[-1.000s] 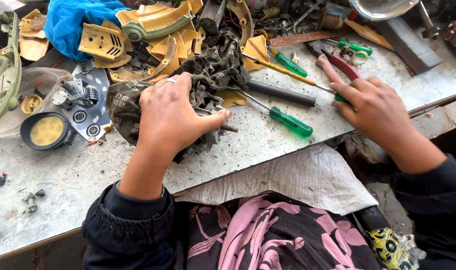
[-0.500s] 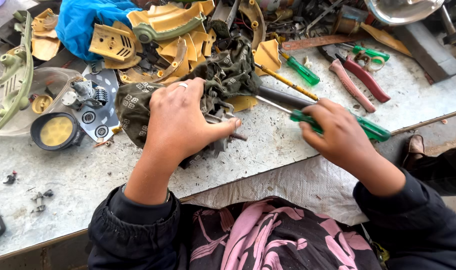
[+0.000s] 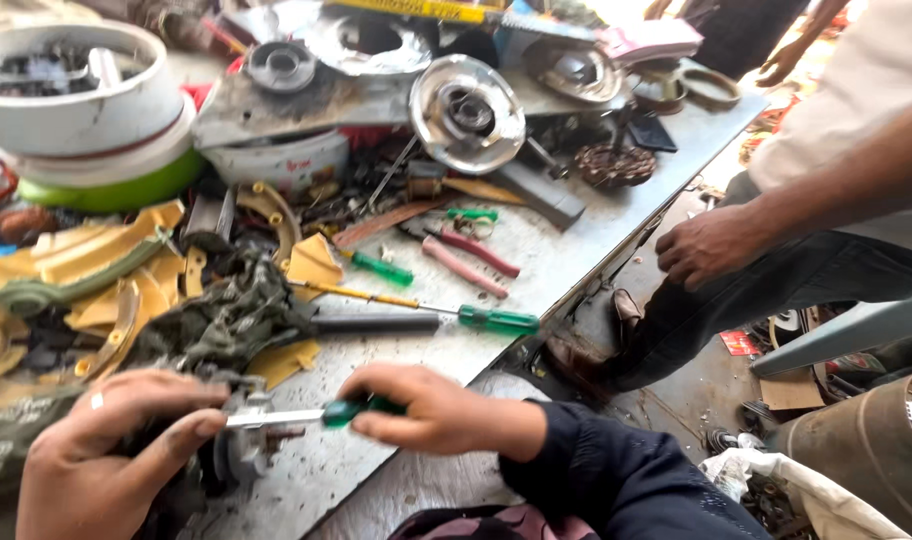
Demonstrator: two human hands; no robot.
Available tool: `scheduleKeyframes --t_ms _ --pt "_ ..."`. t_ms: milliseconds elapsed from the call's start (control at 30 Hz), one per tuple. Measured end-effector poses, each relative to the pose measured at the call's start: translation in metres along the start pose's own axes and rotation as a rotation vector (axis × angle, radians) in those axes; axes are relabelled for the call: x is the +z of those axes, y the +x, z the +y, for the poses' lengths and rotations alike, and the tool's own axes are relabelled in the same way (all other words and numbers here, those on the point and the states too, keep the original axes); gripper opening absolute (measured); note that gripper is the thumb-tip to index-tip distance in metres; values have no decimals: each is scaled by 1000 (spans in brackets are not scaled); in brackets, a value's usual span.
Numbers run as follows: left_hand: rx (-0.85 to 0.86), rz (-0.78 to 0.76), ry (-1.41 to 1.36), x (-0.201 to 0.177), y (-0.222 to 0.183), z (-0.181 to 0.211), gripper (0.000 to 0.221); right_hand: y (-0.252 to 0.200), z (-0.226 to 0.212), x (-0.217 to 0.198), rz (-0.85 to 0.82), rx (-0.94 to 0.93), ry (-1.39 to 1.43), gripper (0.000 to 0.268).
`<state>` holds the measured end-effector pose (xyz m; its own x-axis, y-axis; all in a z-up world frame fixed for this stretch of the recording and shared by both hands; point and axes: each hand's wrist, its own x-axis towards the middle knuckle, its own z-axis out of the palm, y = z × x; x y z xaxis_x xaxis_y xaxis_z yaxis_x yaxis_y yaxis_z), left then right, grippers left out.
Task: The person uses various screwdrivers and pliers to disassemble and repair an electric motor on a workbench filled with tools and appliance parts.
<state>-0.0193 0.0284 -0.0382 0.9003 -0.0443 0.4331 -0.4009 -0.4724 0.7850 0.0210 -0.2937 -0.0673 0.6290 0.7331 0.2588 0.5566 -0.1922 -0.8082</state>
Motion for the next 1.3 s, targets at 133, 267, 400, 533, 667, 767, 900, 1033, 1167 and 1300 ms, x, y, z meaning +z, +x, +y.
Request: scheduleKeyframes --t_ms 133,267,400,533,667,767,900,1033,1167,1300 --pt "-165 -30 -84 -1 -3 -28 12 9 -14 7 -15 25 96 34" --pt "-165 -25 -148 -4 -3 -25 12 5 -12 4 1 57 111 32" --pt "-189 31 -130 -2 0 -6 10 -3 -6 2 37 92 96 31" --pt "-194 77 -240 -1 1 9 11 -10 4 -2 65 95 232 32" --pt "-269 9 -229 2 7 23 47 -13 7 2 30 156 385 34" --pt "-35 -35 -9 0 9 24 31 -12 8 11 -20 190 513 34" --pt "-46 -38 -29 -2 6 16 29 -11 12 14 -43 252 586 34" --pt "-81 -36 -91 -2 4 10 27 -13 11 10 -14 166 491 32" --pt "-71 -28 -123 -2 3 11 23 -12 -1 8 107 82 136 28" --pt "-167 -10 -112 -2 2 13 22 -10 -14 7 266 -98 -163 28"
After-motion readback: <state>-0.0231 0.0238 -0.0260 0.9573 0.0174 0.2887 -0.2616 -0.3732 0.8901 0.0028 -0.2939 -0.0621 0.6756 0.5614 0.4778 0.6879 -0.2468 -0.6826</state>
